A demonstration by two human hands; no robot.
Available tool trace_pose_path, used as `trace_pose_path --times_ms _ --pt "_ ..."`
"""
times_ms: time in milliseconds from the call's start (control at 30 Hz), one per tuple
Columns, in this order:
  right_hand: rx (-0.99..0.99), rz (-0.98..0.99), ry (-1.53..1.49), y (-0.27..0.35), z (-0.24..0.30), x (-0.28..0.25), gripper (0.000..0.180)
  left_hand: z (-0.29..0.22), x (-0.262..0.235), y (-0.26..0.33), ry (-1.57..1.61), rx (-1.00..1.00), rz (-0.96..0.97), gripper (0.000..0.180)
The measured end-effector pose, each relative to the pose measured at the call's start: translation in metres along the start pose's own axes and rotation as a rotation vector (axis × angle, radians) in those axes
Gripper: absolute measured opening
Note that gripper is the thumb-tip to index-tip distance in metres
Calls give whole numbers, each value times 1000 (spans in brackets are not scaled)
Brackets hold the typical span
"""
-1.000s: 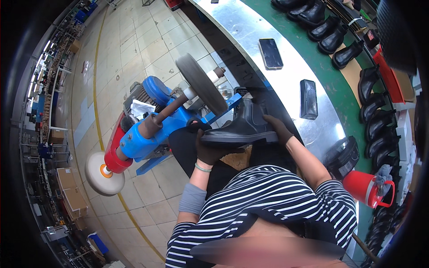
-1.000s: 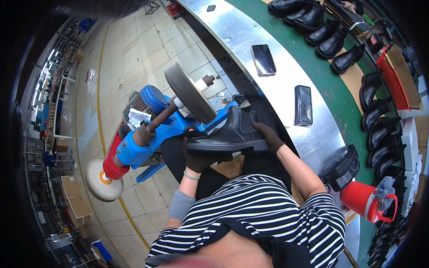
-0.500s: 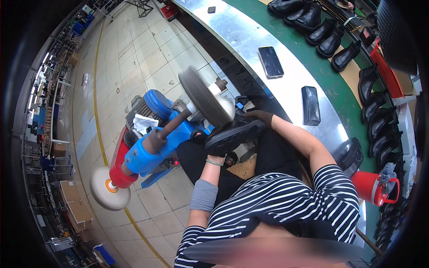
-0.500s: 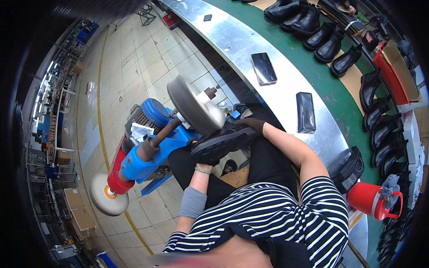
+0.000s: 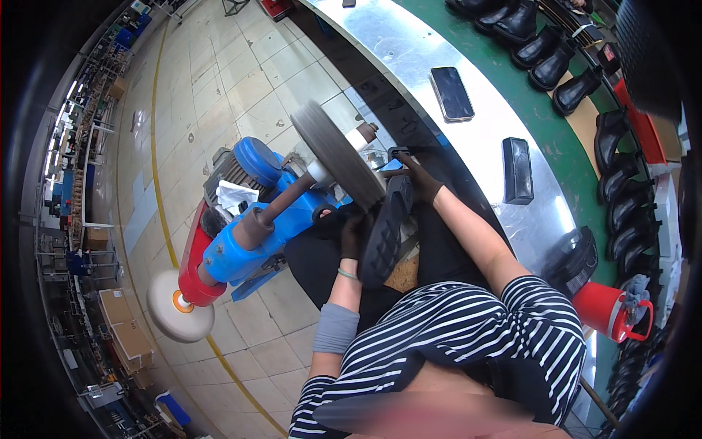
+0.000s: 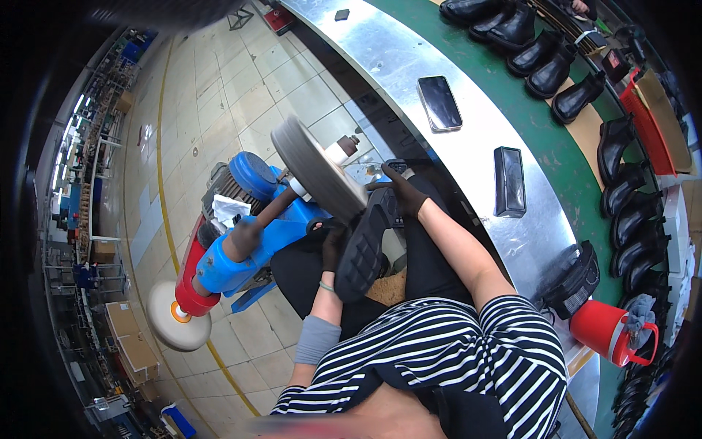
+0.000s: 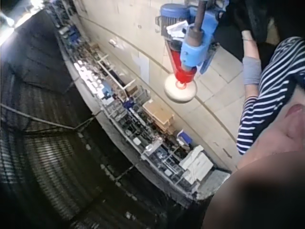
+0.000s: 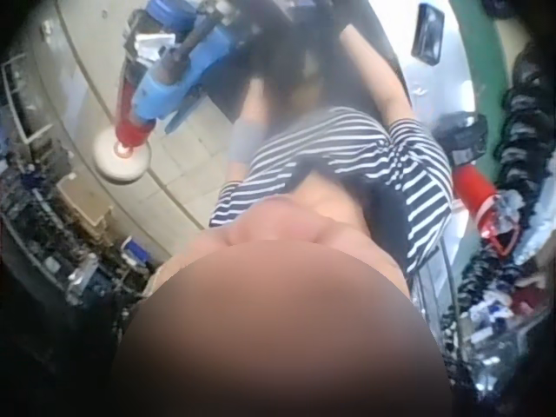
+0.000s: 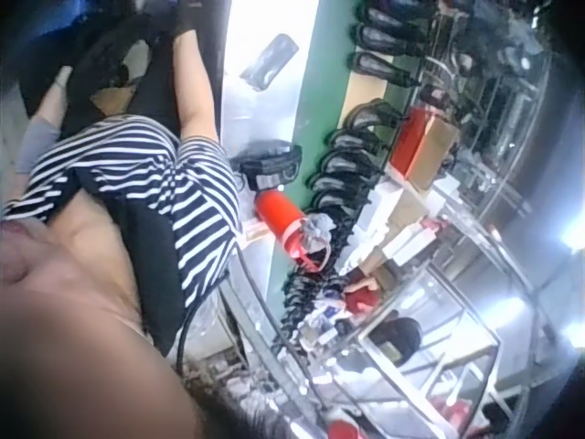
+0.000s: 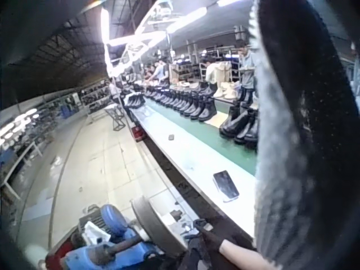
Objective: Polish the edges and soles of boots using a rotary polishing machine.
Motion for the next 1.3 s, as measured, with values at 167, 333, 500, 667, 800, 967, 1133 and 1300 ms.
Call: trace_pose_path --times_ms 167,333,500,667,800,967,1133,1300 --pt "-52 -107 -82 -25 -12 -4 70 9 16 6 -142 184 -279 32" --pt "-183 -219 22 -42 -21 2 74 13 30 27 -90 211 -347 37" --pt "-207 -147 94 -42 -22 5 86 10 48 49 74 -63 -371 44" --pt "-332 -247 244 -34 -21 3 93 22 54 66 165 -156 -231 46" --pt "-284 -187 292 -15 -18 15 90 25 58 78 253 -236 -233 45" --pt "-294 -130 311 8 -6 9 83 34 73 73 269 -213 -212 39" --pt "-365 -65 97 33 -3 11 64 23 93 62 154 -62 -238 35" --pt "-792 -189 178 58 -20 -41 46 55 119 46 304 -239 -99 30"
Point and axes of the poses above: each hand's wrist, its own y-axis away from the middle knuckle, its own x-axis out of the palm, z = x × y, the point moved 1 cm from there along -y, towards the middle knuckle, and after that the axes turned 14 degrees about -z, right-handed, at the moved point
